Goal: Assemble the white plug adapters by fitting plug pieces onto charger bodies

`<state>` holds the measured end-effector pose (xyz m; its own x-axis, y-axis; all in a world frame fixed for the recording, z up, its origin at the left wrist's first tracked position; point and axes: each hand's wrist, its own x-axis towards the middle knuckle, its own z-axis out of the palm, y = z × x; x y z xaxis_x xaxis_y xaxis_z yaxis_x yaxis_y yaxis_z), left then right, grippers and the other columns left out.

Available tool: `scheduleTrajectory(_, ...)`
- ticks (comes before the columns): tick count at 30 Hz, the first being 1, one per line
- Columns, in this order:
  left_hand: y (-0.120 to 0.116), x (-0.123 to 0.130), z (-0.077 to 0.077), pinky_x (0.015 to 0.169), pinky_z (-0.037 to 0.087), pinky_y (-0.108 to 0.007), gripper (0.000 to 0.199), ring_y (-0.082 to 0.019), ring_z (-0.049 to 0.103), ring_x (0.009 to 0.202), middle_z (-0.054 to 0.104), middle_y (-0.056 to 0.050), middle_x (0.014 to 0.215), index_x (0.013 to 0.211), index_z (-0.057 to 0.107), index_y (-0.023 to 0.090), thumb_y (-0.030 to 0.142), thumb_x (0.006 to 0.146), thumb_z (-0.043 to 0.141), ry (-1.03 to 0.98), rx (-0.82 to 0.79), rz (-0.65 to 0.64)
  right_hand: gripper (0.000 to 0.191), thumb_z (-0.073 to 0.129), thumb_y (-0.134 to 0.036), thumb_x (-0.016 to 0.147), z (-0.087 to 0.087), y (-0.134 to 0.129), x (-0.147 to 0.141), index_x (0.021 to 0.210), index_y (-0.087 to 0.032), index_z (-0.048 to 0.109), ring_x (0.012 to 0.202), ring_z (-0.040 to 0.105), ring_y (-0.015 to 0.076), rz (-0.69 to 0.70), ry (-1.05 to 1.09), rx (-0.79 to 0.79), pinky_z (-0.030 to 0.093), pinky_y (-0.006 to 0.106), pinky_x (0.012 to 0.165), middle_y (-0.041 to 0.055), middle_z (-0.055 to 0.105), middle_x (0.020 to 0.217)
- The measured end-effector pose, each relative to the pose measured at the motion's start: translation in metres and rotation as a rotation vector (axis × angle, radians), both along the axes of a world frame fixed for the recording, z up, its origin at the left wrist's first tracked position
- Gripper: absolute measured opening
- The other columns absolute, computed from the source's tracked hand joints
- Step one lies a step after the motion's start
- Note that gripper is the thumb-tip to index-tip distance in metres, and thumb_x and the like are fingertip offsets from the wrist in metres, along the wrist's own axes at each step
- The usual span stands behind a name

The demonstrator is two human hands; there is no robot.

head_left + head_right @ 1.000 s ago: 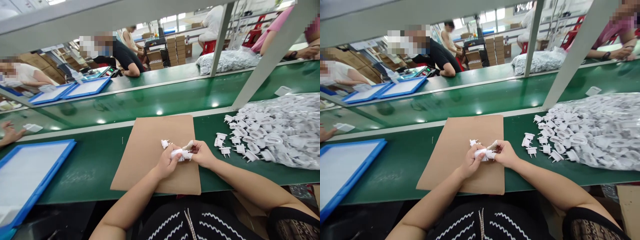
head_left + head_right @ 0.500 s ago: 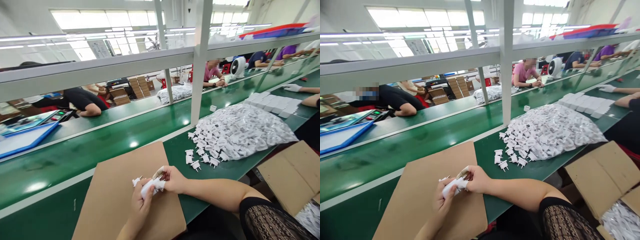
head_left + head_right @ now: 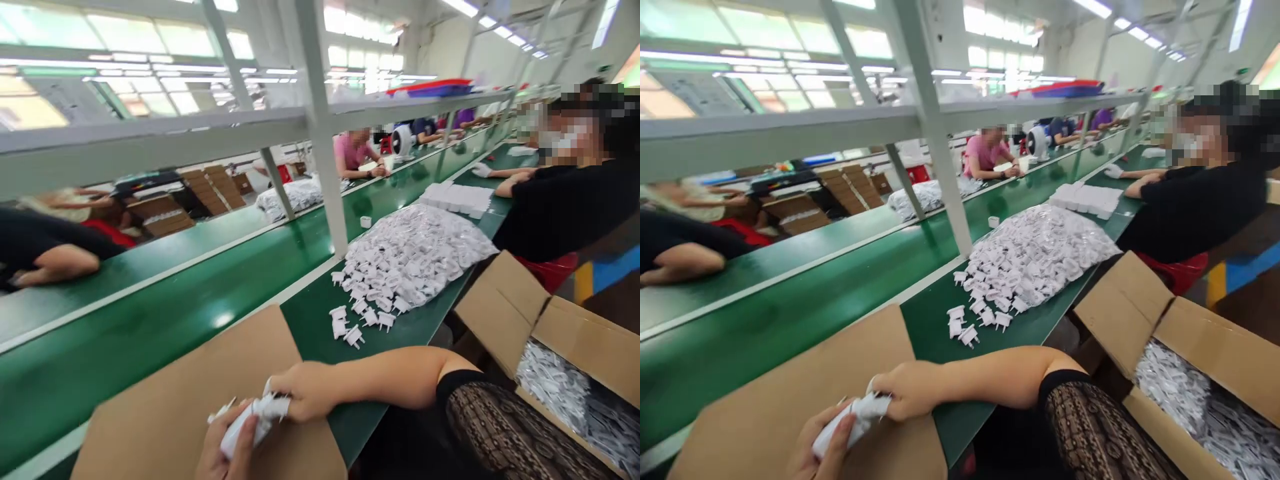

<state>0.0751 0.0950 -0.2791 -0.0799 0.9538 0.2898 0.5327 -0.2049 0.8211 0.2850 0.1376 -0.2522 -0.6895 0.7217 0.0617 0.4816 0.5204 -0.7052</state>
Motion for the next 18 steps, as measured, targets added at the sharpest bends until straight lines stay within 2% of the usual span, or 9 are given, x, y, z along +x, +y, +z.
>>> scheduleTrajectory(3, -0.002, 0.007, 0.018, 0.080, 0.055, -0.035, 0.051, -0.024, 0.067, 0.087, 0.072, -0.008, 0.094, 0.102, 0.071, 0.019, 0.068, 0.093, 0.058, 0.000, -0.009, -0.153, 0.007, 0.060, -0.022, 0.095, 0.000, -0.008, -0.001, 0.101, -0.020, 0.058, 0.082, 0.065, 0.0200, -0.044, 0.066, -0.028, 0.040, 0.024, 0.066, 0.0058, 0.071, 0.095)
scheduleTrajectory(4, -0.001, 0.009, 0.021, 0.077, 0.054, -0.034, 0.054, -0.022, 0.065, 0.083, 0.071, -0.008, 0.091, 0.101, 0.070, 0.019, 0.069, 0.096, 0.052, -0.030, 0.013, -0.155, 0.004, 0.057, -0.020, 0.094, -0.001, -0.008, 0.000, 0.098, -0.020, 0.058, 0.080, 0.065, 0.0203, -0.063, 0.098, -0.029, 0.040, 0.025, 0.067, 0.0060, 0.071, 0.093)
scheduleTrajectory(8, 0.009, 0.009, 0.017, 0.070, 0.050, -0.031, 0.061, -0.018, 0.059, 0.075, 0.066, -0.007, 0.085, 0.098, 0.066, 0.017, 0.070, 0.102, 0.036, -0.106, -0.035, -0.189, 0.005, 0.051, -0.017, 0.092, -0.011, 0.002, 0.004, 0.089, -0.021, 0.053, 0.069, 0.059, 0.0184, -0.042, 0.180, -0.020, 0.037, 0.026, 0.065, 0.0031, 0.066, 0.080)
scheduleTrajectory(12, 0.008, 0.012, 0.015, 0.066, 0.046, -0.030, 0.060, -0.016, 0.055, 0.069, 0.064, -0.005, 0.081, 0.102, 0.065, 0.016, 0.070, 0.102, 0.038, -0.162, -0.098, -0.193, 0.007, 0.048, -0.020, 0.091, -0.014, 0.004, 0.006, 0.084, -0.023, 0.046, 0.061, 0.051, 0.0171, -0.033, 0.172, 0.040, 0.032, 0.026, 0.060, 0.0017, 0.061, 0.073)
scheduleTrajectory(18, 0.006, 0.012, 0.020, 0.067, 0.046, -0.029, 0.054, -0.016, 0.056, 0.070, 0.066, -0.005, 0.083, 0.101, 0.066, 0.017, 0.063, 0.104, 0.040, -0.143, -0.086, -0.211, 0.006, 0.045, -0.022, 0.090, -0.013, 0.000, 0.005, 0.084, -0.023, 0.044, 0.059, 0.049, 0.0170, -0.038, 0.158, 0.047, 0.031, 0.026, 0.058, 0.0007, 0.058, 0.070)
